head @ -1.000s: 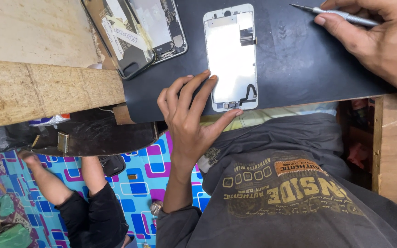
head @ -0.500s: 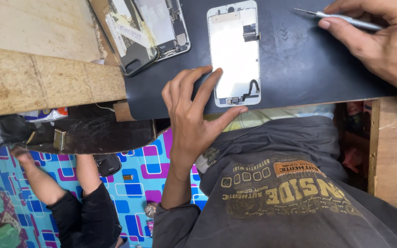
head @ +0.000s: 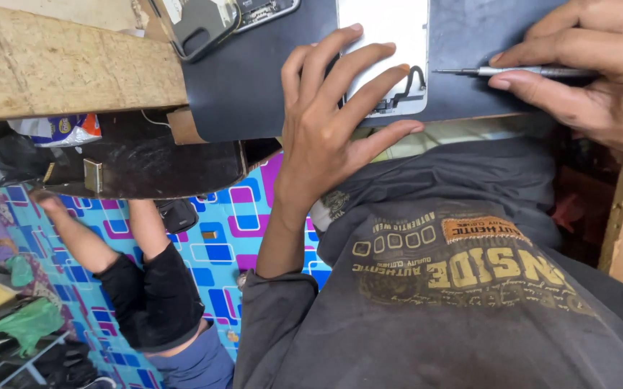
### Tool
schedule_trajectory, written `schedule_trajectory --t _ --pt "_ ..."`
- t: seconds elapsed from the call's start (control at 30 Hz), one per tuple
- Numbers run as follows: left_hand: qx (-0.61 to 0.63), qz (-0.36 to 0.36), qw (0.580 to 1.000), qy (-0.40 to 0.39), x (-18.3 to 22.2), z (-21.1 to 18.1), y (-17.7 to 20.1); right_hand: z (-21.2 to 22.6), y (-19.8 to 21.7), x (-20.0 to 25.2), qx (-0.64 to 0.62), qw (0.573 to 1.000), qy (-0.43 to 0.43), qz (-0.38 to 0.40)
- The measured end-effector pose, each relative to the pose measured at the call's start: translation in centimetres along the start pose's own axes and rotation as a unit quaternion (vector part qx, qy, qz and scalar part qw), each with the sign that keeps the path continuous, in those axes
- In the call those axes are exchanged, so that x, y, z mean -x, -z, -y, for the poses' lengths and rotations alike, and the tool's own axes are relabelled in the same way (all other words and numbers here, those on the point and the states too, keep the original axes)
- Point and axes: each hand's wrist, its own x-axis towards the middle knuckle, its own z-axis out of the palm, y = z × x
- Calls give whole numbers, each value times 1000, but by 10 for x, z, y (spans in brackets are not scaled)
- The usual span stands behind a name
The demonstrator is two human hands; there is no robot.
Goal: Repairing a mobile phone by manipulating the screen assembly and using a precision screwdriver to handle small screws.
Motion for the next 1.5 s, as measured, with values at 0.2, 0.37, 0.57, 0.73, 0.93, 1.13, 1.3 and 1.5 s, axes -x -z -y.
schedule_trajectory --t 0.2,0.37,0.57,0.73,0.93,1.13,1.3,1.5 --pt "28 -13 999 -10 0 -1 -3 4 1 -4 -20 1000 8 16" --pt "33 -8 999 -32 -2 -1 -1 -2 -3 -1 -33 999 12 11" --pt "26 -8 999 -29 -1 -2 -4 -2 -2 -3 -32 998 45 15" --pt "0 -2 1000 -19 -1 -1 -4 -8 -1 -5 -8 996 88 26" --pt "-7 -5 1000 -28 -1 0 -7 -3 1 -7 -1 995 94 27" --pt "3 -4 1000 -24 -1 0 -6 -5 1 -9 17 994 110 25" --pt "4 -6 1000 -29 -1 0 -7 -2 1 -8 14 994 107 23" --pt "6 -7 1000 -25 -1 0 -7 -1 0 -8 9 994 108 18"
